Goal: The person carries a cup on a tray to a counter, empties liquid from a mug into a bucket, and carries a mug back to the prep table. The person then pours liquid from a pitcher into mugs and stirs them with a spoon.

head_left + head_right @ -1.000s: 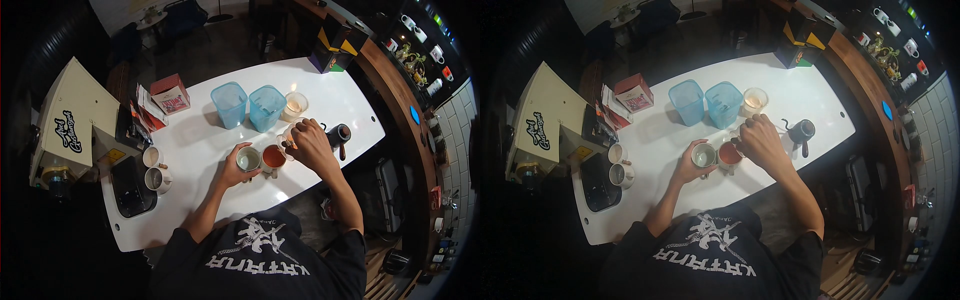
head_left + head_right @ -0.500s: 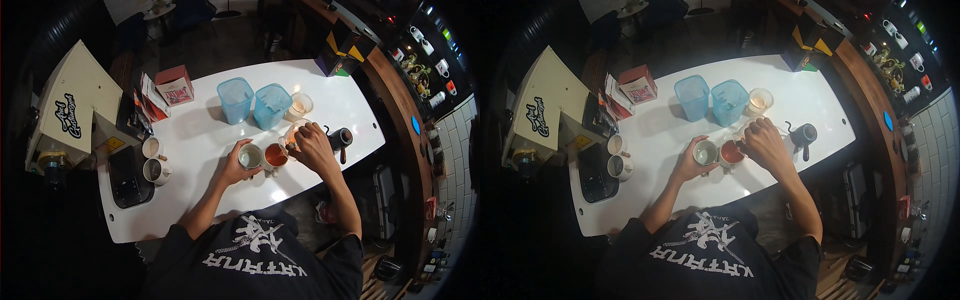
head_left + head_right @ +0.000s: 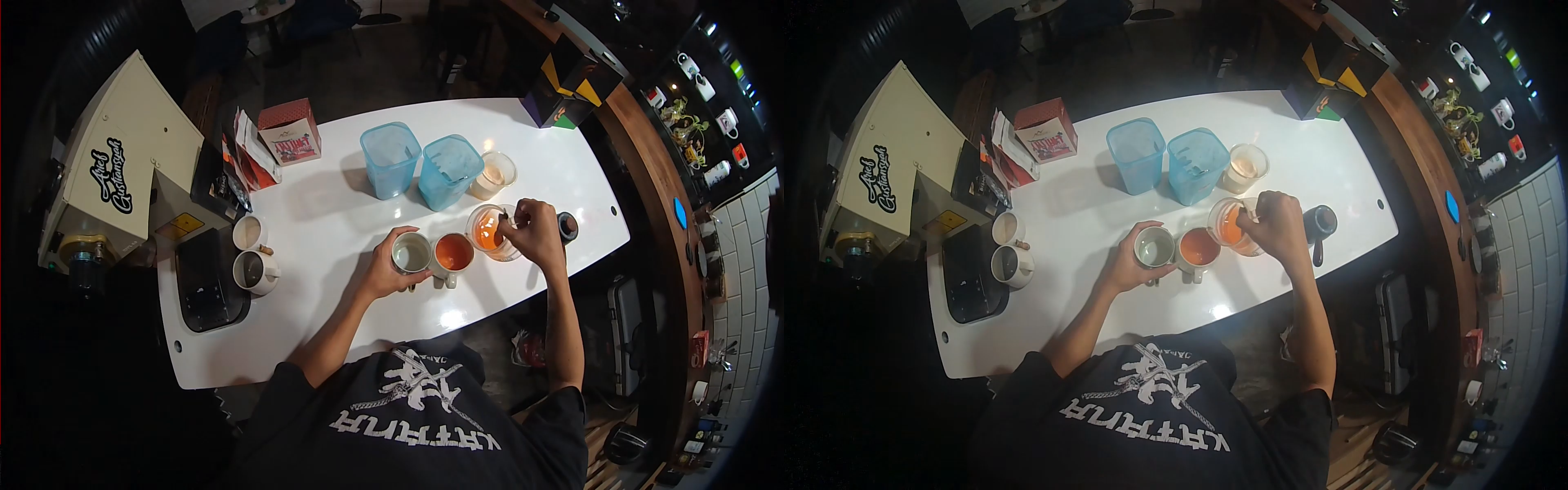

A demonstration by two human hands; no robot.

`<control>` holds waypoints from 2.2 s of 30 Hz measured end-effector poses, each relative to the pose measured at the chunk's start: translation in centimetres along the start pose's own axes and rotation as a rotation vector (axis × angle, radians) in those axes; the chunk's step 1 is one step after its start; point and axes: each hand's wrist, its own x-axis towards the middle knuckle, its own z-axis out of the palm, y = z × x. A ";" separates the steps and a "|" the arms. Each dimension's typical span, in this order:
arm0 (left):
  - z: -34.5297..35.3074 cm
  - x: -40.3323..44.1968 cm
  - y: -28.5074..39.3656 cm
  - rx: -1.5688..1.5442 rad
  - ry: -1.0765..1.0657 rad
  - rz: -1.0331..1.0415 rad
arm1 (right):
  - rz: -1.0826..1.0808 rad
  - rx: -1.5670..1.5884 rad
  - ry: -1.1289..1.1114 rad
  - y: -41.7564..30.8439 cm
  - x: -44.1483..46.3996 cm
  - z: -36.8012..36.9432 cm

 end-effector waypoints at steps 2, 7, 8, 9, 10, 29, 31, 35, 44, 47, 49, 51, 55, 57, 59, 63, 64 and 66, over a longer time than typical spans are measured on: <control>0.0 0.0 0.1 -0.021 0.004 0.000 | 0.031 0.035 -0.009 0.3 -0.1 -0.2; 0.0 0.0 -0.3 -0.037 -0.017 -0.015 | -0.005 0.108 0.025 -0.1 -0.4 -0.2; 0.0 0.0 -0.4 -0.036 -0.034 -0.021 | -0.056 0.028 0.022 -0.1 -0.5 0.0; 0.0 0.0 -0.4 -0.037 -0.033 -0.024 | -0.107 -0.052 0.019 -0.1 -0.6 0.2; 0.0 0.1 -0.4 -0.030 -0.032 -0.018 | -0.113 -0.049 -0.017 -0.5 -0.8 0.2; 0.2 -0.2 -0.1 -0.123 -0.021 -0.117 | -0.506 -0.260 -0.048 -2.6 -1.9 2.8; 0.2 -0.2 -0.6 -0.101 -0.016 -0.098 | -0.496 -0.260 -0.061 -2.6 -2.0 2.9; 0.3 -0.2 -0.5 -0.089 -0.007 -0.068 | -0.472 -0.231 -0.011 -2.7 -1.8 2.6; 0.4 -0.1 -0.9 -0.084 -0.002 -0.008 | -0.024 0.117 0.159 -3.0 -0.9 1.5; 0.3 0.0 -1.3 -0.094 -0.019 0.005 | -0.011 0.121 0.122 -3.8 -0.9 1.5; 0.4 0.1 -1.2 -0.102 -0.026 -0.004 | -0.042 0.105 0.104 -4.5 -0.9 1.9; 0.3 0.1 -1.1 -0.108 -0.034 -0.017 | -0.072 0.101 0.057 -5.4 -1.1 2.2; 0.1 0.0 -0.1 -0.089 -0.020 -0.050 | -0.257 0.030 0.053 -6.4 -1.2 3.4; 0.0 0.1 0.2 -0.052 -0.020 -0.049 | -0.455 -0.040 -0.012 -7.0 -1.0 3.9; 0.1 0.1 0.2 -0.004 0.009 -0.035 | -0.509 -0.089 -0.011 -7.5 -1.2 4.8; 0.2 0.1 0.8 -0.038 0.036 -0.070 | -0.597 -0.198 -0.014 -8.2 -1.2 5.4; 0.2 0.1 1.0 -0.093 0.032 -0.091 | -0.629 -0.239 -0.030 -8.3 -1.1 5.4; 0.1 -0.1 0.3 -0.040 0.005 -0.074 | -0.672 -0.283 -0.012 -8.6 -1.1 5.6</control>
